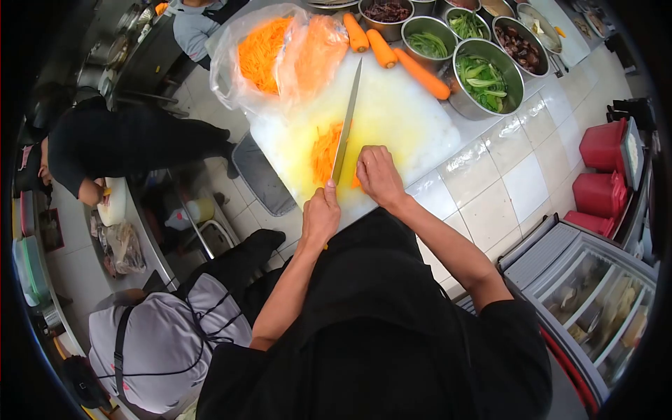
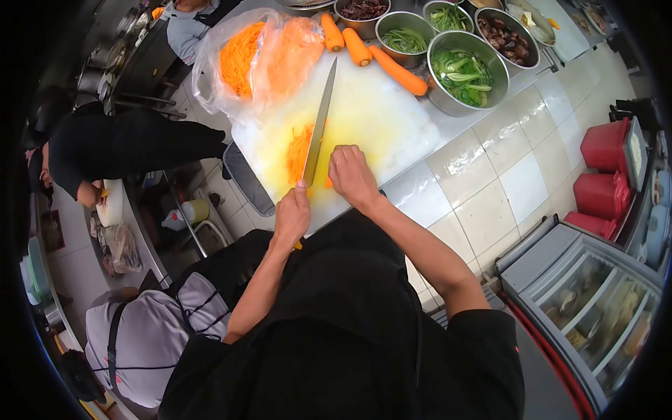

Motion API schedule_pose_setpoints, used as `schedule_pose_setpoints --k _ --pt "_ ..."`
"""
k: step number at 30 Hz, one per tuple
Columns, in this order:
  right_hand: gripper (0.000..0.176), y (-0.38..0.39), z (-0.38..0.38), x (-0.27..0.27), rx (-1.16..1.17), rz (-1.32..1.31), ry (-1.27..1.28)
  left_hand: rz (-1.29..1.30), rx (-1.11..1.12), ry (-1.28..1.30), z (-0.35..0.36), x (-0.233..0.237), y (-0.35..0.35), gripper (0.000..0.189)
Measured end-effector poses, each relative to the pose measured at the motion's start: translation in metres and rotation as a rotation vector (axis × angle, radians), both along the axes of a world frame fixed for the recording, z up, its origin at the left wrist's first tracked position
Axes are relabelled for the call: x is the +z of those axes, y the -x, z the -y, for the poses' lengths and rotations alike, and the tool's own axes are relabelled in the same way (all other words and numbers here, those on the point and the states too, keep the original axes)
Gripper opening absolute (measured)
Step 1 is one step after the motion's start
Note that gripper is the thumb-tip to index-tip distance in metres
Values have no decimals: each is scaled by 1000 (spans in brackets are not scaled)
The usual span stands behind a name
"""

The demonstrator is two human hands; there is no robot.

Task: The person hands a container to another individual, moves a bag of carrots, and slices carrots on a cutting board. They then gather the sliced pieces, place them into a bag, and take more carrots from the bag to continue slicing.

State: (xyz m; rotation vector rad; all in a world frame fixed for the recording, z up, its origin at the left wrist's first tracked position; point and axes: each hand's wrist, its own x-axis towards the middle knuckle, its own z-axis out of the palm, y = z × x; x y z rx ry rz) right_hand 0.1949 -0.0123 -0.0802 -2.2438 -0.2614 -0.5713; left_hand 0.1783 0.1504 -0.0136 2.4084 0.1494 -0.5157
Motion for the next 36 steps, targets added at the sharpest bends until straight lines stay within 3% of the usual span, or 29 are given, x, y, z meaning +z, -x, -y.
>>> schedule_pose_setpoints --k 12,15,17,20,22,24,27,36 --pt "11 -15 -44 2 -51 -41 -20 57 -58 -4 -43 -2 -24 60" --pt "11 -14 -32 4 -42 -99 -135 44 -76 31 -46 0 -23 59" --pt "13 -12 -24 10 -98 -252 -431 41 -83 56 -44 -1 -23 59" --pt "17 -2 -6 27 -28 -175 -260 10 -129 97 -41 -2 -22 59" --pt "26 4 1 30 30 -157 -157 19 -136 101 -39 -3 -23 58" --pt "39 11 3 31 242 -157 63 7 -155 91 -40 -4 -25 59" --pt "49 7 2 26 319 -188 215 -45 -138 56 -34 16 -28 61" --pt "55 10 3 12 307 -176 164 -157 -104 -60 -29 51 -10 63"
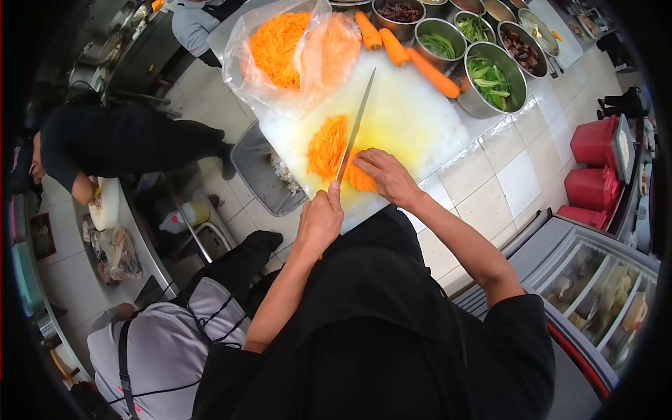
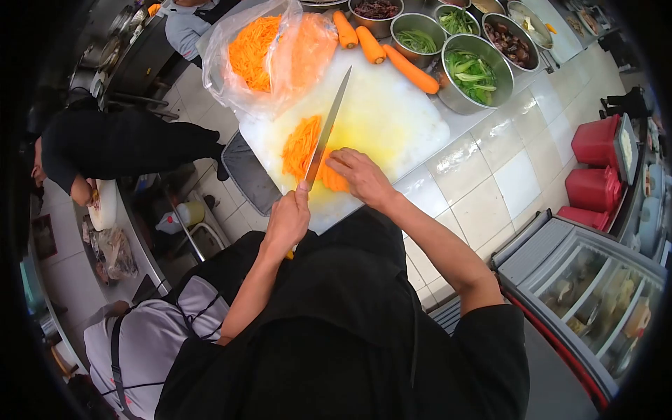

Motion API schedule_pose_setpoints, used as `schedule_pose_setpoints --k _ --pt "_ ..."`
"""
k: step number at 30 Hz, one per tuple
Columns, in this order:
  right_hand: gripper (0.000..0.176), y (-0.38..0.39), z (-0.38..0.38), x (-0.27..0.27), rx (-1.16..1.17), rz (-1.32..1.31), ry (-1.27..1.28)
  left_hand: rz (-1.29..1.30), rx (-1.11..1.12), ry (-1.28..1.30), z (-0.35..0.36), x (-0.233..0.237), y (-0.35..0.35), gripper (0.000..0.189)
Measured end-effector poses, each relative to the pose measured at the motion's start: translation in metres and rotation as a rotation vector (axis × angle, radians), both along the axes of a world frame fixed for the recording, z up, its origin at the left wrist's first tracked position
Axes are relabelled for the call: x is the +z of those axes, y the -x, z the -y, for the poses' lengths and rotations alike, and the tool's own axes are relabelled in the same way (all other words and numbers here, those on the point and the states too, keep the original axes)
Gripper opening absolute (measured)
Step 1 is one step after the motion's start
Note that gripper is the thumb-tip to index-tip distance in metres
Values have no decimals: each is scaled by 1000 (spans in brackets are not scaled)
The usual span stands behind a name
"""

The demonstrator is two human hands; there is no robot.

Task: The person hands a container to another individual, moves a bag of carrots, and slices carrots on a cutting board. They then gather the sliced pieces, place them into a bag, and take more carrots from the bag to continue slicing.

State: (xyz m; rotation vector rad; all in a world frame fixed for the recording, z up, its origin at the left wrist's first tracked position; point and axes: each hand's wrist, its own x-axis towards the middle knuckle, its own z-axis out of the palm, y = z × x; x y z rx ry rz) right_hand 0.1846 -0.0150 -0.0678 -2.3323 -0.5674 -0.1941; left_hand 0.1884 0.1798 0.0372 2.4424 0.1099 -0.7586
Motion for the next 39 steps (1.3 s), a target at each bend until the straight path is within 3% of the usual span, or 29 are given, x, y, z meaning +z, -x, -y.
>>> schedule_pose_setpoints --k 9,14,20,24,28,30,34,36,39 --pt "48 -2 -1 -2 -12 -1 -92 135 -36 -23 0 -39 0 60" --pt "47 -1 0 -3 -14 7 -132 101 -33 -32 5 -3 -1 58" --pt "46 -1 -2 -9 -22 36 -154 114 -12 -21 14 -43 -5 59" --pt "46 -1 1 -2 -16 29 -138 88 -23 10 12 -10 -3 58" --pt "44 0 -3 -7 -44 91 -138 117 -12 -59 6 -40 16 58" --pt "44 -2 -3 -5 -53 -9 -268 145 -27 15 13 -47 -4 59" --pt "37 -1 -3 -5 -81 -61 -223 91 6 38 15 -5 -5 59" --pt "35 -2 -5 -7 -96 82 -264 108 -2 -7 12 -20 9 60" --pt "40 -2 -6 -8 -85 80 -287 136 -14 -31 14 -47 6 61"
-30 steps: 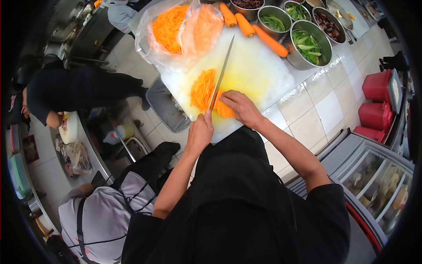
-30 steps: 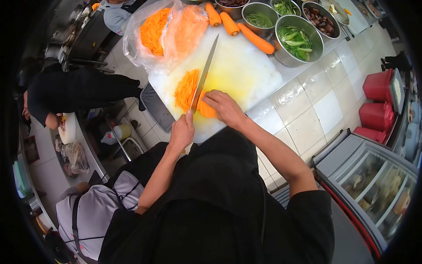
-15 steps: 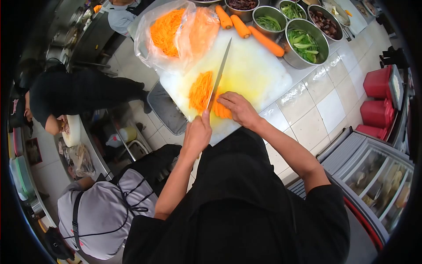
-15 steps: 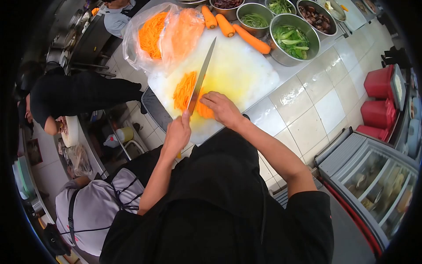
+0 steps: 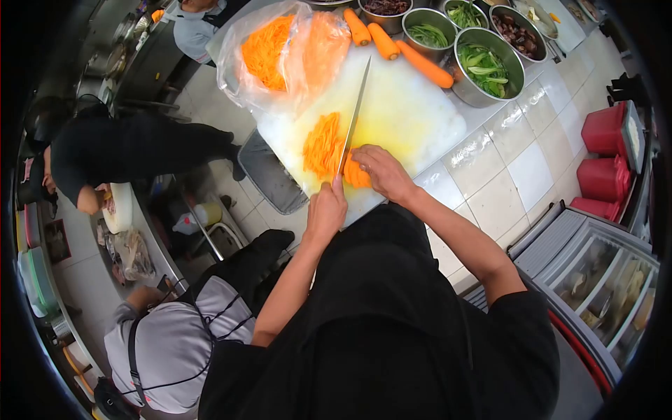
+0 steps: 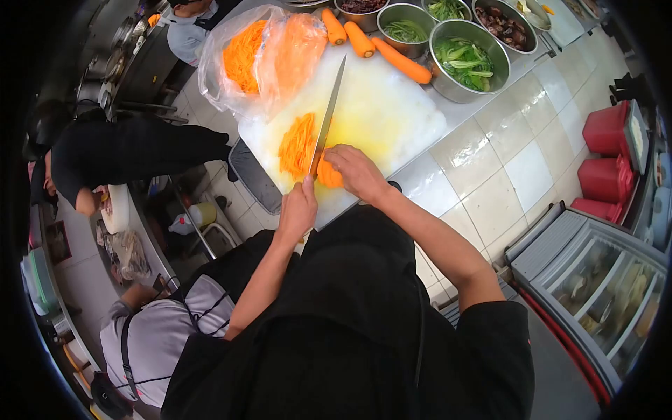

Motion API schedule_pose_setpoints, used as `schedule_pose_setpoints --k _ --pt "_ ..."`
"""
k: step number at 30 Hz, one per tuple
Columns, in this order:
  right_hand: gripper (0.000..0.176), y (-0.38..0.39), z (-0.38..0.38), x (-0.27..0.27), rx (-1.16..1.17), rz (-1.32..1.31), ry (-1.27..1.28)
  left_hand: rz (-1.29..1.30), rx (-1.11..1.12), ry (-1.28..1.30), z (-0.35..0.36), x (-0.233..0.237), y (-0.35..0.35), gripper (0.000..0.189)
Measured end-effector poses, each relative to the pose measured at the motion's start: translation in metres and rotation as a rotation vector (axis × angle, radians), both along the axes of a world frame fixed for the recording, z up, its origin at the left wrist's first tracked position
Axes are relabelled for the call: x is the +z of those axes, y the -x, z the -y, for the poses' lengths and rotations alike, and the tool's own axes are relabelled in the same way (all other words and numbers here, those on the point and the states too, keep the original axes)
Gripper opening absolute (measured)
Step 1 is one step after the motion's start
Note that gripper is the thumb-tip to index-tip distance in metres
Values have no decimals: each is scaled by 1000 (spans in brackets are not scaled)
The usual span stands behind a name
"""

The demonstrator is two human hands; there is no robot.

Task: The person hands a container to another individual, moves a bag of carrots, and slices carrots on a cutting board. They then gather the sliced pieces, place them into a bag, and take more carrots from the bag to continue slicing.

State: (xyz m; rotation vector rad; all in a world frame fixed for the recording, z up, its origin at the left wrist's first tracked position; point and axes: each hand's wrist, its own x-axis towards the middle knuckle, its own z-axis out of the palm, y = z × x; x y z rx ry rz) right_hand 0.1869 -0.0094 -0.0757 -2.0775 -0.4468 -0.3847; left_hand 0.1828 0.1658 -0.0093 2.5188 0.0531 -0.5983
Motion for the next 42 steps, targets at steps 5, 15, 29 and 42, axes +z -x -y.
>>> schedule_pose_setpoints --k 5,15,29,42 --pt "38 1 1 1 5 -47 10 -80 3 10 2 41 -11 59" --pt "29 4 -4 -5 -61 -15 53 1 -10 41 4 35 -9 55" --pt "29 4 -5 -5 -109 46 26 -35 24 -40 0 13 29 57" --pt "23 6 -5 -2 -125 11 32 8 15 12 16 2 9 58"
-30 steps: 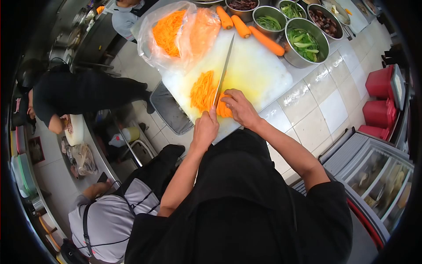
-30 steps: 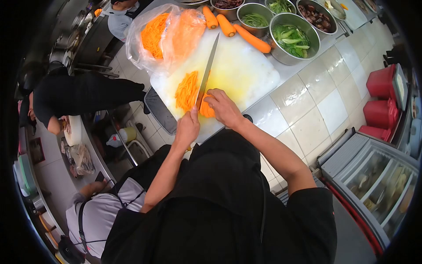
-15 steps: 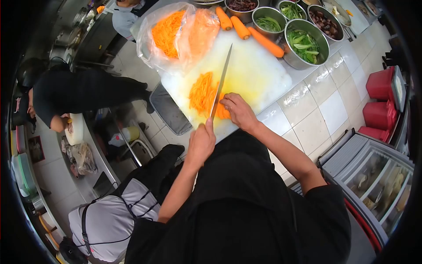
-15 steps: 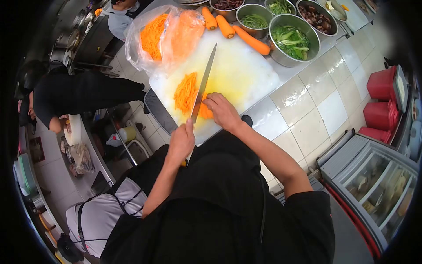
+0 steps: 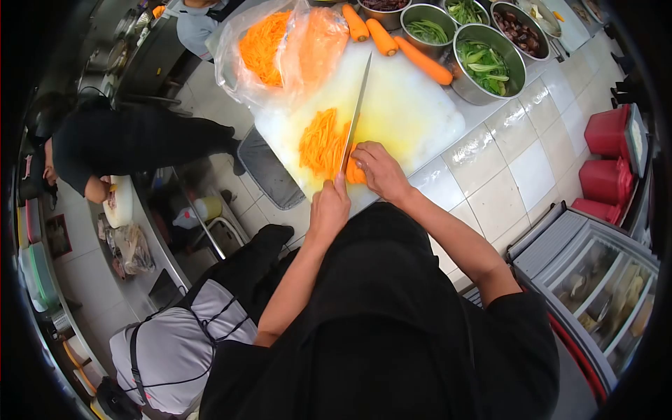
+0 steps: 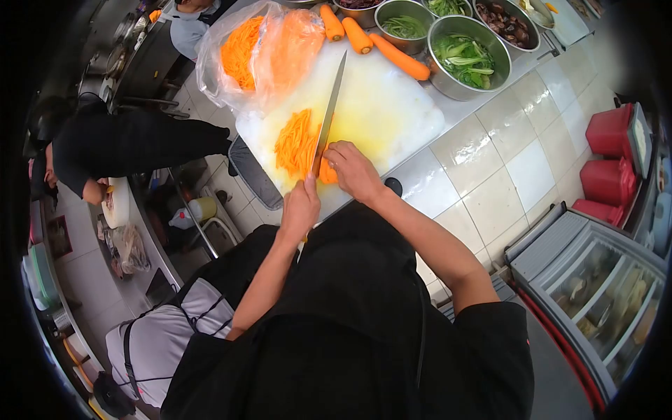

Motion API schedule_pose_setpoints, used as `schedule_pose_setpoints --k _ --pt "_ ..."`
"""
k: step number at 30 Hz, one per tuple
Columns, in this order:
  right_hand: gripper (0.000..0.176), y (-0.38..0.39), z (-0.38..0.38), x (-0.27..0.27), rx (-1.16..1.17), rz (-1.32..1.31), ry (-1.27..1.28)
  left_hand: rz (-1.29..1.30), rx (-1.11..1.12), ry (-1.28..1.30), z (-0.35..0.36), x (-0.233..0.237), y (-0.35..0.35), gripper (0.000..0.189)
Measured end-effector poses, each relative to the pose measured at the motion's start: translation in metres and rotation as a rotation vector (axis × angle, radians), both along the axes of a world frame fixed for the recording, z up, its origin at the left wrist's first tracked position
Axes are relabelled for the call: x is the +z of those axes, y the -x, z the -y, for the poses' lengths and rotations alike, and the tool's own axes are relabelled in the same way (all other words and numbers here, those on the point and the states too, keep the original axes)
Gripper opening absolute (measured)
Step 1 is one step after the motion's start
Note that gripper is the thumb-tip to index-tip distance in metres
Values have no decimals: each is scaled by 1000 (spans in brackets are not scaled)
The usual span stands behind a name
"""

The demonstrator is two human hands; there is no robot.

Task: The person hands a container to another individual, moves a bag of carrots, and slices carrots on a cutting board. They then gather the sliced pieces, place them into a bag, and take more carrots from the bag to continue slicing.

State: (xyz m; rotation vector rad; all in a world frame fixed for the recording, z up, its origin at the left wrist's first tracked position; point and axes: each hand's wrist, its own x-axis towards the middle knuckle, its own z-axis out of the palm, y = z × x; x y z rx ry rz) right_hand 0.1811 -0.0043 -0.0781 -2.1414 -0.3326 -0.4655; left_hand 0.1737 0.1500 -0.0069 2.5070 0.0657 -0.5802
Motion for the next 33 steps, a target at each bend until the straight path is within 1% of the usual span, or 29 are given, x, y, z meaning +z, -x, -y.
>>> schedule_pose_setpoints --k 3,4,5,7,8,10,11,13,15,17,19,20,23,24,27,28,29,30,31,32,33 --pt "23 -1 -1 -1 -6 6 -33 -26 4 20 3 29 -11 58" --pt "23 1 0 0 -13 2 -33 -81 7 -12 2 44 -6 59" --pt "24 1 0 1 -2 -19 -52 -83 4 -12 -1 41 4 59" --pt "25 -1 2 2 9 -38 -74 -86 20 -77 -7 23 21 60" --pt "24 -2 3 2 11 -27 -62 -21 9 -64 -6 6 22 60" --pt "23 0 0 5 23 -19 -53 -8 4 -54 0 3 4 60" --pt "22 1 1 7 23 -26 -52 14 -7 -34 4 3 -5 60" --pt "22 -3 4 8 20 -24 -43 3 -2 -20 7 27 -13 60" --pt "20 -1 1 2 8 -3 -68 -75 20 7 1 44 2 59" --pt "21 -2 2 -3 -2 13 -79 -90 19 -39 0 25 11 59" --pt "21 1 0 -2 -5 18 -95 -36 38 -49 3 4 15 58" --pt "21 1 1 1 4 0 -86 2 34 -15 3 -3 9 58" --pt "21 0 1 -2 10 -5 -75 -19 4 -10 6 21 -8 57" --pt "21 -1 1 -4 0 0 -77 -42 9 -17 4 33 -7 57" --pt "20 1 0 4 -9 -29 -100 -108 13 -65 -5 39 17 57" --pt "20 0 1 3 -12 -31 -101 -110 26 -138 -1 31 24 58" --pt "20 -1 2 1 -9 -11 -96 -114 26 -139 0 19 23 58" --pt "20 1 1 -1 -1 7 -94 -58 7 -95 0 6 19 58" --pt "20 2 0 1 6 5 -97 2 -9 -51 3 3 11 57" --pt "19 2 1 4 10 -9 -78 -1 -27 -26 5 4 -1 57" --pt "18 2 2 7 13 -24 -56 2 -22 -25 6 18 -1 57"
